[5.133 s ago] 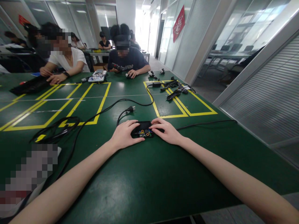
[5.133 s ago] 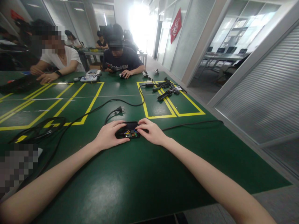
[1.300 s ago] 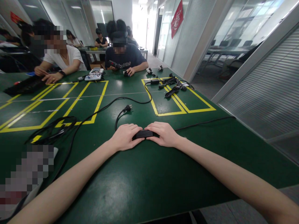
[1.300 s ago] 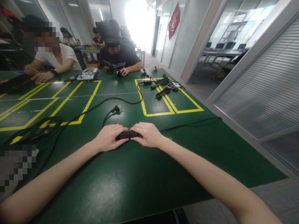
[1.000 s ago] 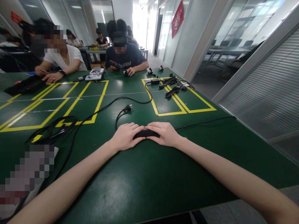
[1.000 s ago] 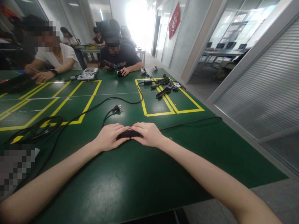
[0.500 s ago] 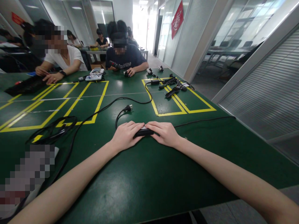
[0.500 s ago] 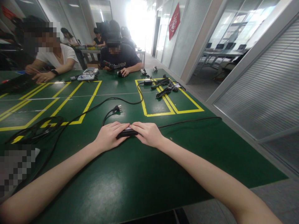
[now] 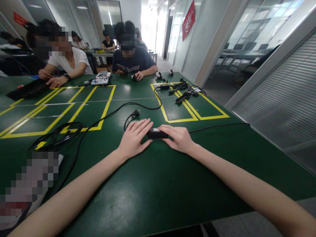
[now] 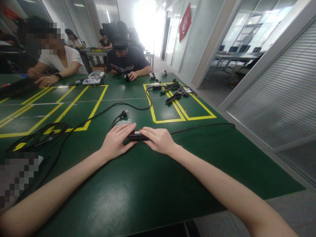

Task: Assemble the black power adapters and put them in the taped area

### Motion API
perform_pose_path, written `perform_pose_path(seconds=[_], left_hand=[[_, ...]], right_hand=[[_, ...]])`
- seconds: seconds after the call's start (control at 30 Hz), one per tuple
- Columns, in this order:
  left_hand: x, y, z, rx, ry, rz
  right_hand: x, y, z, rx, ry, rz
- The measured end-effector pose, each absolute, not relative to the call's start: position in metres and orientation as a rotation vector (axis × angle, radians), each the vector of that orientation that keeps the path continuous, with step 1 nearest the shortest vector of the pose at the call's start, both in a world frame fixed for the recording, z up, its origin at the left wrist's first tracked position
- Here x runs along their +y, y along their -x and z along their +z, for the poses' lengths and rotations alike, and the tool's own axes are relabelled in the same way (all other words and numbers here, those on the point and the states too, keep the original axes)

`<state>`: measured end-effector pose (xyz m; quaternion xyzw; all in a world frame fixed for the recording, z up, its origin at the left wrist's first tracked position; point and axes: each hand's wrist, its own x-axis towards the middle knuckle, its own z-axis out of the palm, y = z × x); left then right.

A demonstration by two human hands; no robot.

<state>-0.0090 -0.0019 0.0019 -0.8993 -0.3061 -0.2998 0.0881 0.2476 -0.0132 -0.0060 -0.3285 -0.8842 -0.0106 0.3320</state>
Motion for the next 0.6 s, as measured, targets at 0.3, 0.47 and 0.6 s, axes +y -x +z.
perform_pose_path(seconds=[0.3, 0.47, 0.6], left_hand=[[-0.006, 0.008, 0.004, -0.893, 2.669, -0.960], [0.000, 0.008, -0.001, -0.937, 2.789, -0.966], [0.000, 0.008, -0.002, -0.909, 2.796, -0.977]], right_hand=[[0.018, -0.319, 0.034, -1.561, 1.207, -0.249], [0.039, -0.392, 0.049, -1.178, 1.234, -0.418], [0.051, -0.440, 0.044, -1.085, 1.198, -0.449]])
